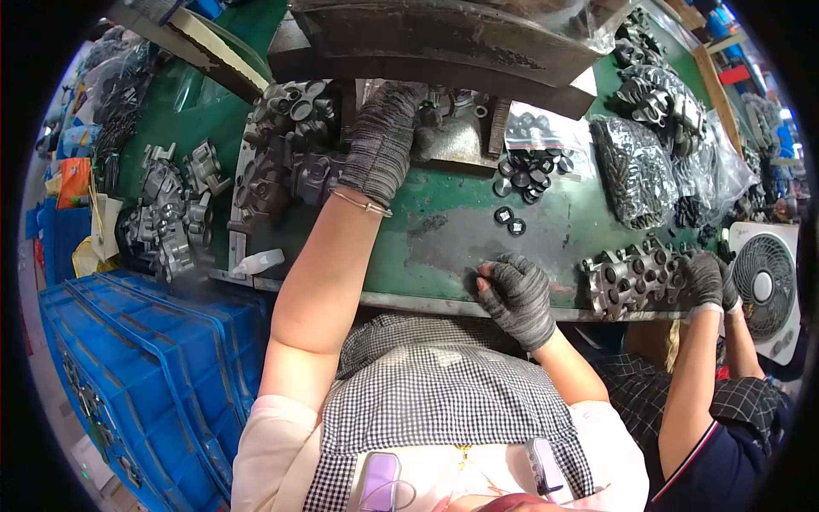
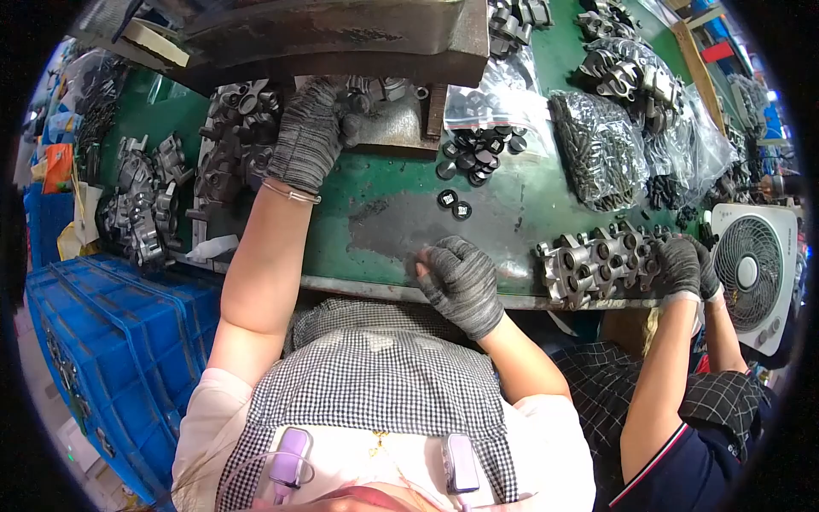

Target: Assembling small metal components using a production line press.

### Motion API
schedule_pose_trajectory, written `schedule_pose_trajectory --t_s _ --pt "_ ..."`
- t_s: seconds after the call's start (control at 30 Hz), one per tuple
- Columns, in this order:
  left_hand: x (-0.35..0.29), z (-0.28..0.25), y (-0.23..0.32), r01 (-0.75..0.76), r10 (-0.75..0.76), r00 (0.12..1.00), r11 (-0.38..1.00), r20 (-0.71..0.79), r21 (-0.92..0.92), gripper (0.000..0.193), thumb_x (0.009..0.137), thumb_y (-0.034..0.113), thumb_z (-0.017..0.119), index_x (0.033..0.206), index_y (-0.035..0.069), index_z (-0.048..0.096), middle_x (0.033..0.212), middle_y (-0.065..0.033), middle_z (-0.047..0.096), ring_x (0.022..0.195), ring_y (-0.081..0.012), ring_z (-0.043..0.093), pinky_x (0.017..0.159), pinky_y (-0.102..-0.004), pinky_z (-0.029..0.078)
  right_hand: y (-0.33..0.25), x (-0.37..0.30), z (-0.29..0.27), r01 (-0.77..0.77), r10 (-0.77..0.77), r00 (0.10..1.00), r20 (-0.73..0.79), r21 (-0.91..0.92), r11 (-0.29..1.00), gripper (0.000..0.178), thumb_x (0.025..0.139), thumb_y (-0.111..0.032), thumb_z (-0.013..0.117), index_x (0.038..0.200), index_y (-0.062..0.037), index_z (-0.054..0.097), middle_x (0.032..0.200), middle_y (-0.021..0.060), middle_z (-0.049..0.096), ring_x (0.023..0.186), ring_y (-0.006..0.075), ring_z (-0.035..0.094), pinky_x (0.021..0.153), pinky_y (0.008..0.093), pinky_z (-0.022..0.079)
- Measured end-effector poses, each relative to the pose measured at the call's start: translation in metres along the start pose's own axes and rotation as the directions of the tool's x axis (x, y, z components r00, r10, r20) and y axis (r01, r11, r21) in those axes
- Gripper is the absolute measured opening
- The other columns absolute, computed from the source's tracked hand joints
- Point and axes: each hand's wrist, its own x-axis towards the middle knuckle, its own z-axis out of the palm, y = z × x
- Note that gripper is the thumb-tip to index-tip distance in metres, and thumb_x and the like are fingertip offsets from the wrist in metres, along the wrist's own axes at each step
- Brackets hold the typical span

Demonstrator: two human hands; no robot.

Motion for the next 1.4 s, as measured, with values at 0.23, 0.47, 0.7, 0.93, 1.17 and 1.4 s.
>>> schedule_pose_trajectory --t_s 0.23,0.47,0.7,0.93,1.17,1.4 --pt "-0.041 0.007 0.0 -0.111 0.079 0.986 0.97 0.148 0.219 0.028 0.088 0.031 0.053 0.098 0.006 0.062 0.069 -0.0007 0.058 0.046 -0.007 0.048 0.039 -0.0219 0.036 -0.012 0.042 -0.011 -0.104 0.112 0.964 -0.239 0.045 0.994 0.064 0.07 -0.01 0.072 0.126 -0.0023 0.042 0.112 0.0178 0.052 0.087 0.0304 0.059 0.07 0.0367 0.052" --pt "-0.123 0.034 -0.03 -0.068 0.064 0.97 0.998 0.236 0.011 0.043 0.086 0.028 0.058 0.12 0.002 0.053 0.086 -0.0077 0.062 0.065 -0.0104 0.058 0.054 -0.0225 0.044 -0.034 0.073 -0.016 -0.154 0.445 0.863 -0.239 0.714 0.683 0.08 0.071 -0.005 0.072 0.137 -0.001 0.027 0.111 0.0128 0.053 0.091 0.0216 0.055 0.08 0.0322 0.048" --pt "-0.124 0.001 0.024 -0.274 0.381 0.915 0.335 0.136 0.901 0.034 0.087 0.024 0.058 0.112 0.0 0.057 0.092 -0.0175 0.062 0.085 -0.0294 0.063 0.077 -0.0355 0.05 0.022 0.124 -0.075 -0.176 0.271 0.663 -0.698 0.206 0.963 0.069 0.074 -0.022 0.075 0.127 0.0016 0.038 0.115 0.0129 0.056 0.101 0.0197 0.055 0.087 0.0326 0.045" --pt "-0.111 -0.055 0.012 -0.177 0.684 0.653 -0.28 0.326 0.943 0.027 0.081 0.019 0.06 0.103 0.003 0.061 0.098 -0.0162 0.062 0.095 -0.0334 0.058 0.091 -0.0422 0.043 0.18 0.287 -0.156 -0.575 0.255 0.616 -0.745 -0.203 0.793 0.056 0.08 -0.026 0.066 0.125 -0.0021 0.044 0.106 0.0173 0.063 0.093 0.0283 0.061 0.082 0.0342 0.048" --pt "-0.111 -0.059 -0.01 -0.244 0.63 0.688 -0.268 0.361 0.932 0.038 0.074 0.02 0.062 0.107 0.002 0.061 0.114 -0.0164 0.057 0.114 -0.034 0.048 0.101 -0.0471 0.034 0.201 0.285 -0.139 0.174 -0.215 0.973 -0.081 -0.349 0.921 0.049 0.086 -0.026 0.059 0.127 -0.0034 0.047 0.105 0.0177 0.063 0.095 0.0278 0.061 0.083 0.0352 0.048" --pt "-0.125 -0.042 -0.019 -0.281 0.527 0.744 -0.313 0.412 0.907 0.044 0.073 0.021 0.063 0.112 0.002 0.059 0.116 -0.0193 0.055 0.113 -0.0358 0.048 0.1 -0.0489 0.035 0.154 0.249 -0.151 -0.163 0.042 0.843 -0.536 -0.181 0.97 0.056 0.074 -0.023 0.072 0.119 -0.0024 0.047 0.106 0.0188 0.062 0.096 0.0291 0.062 0.083 0.0358 0.049"
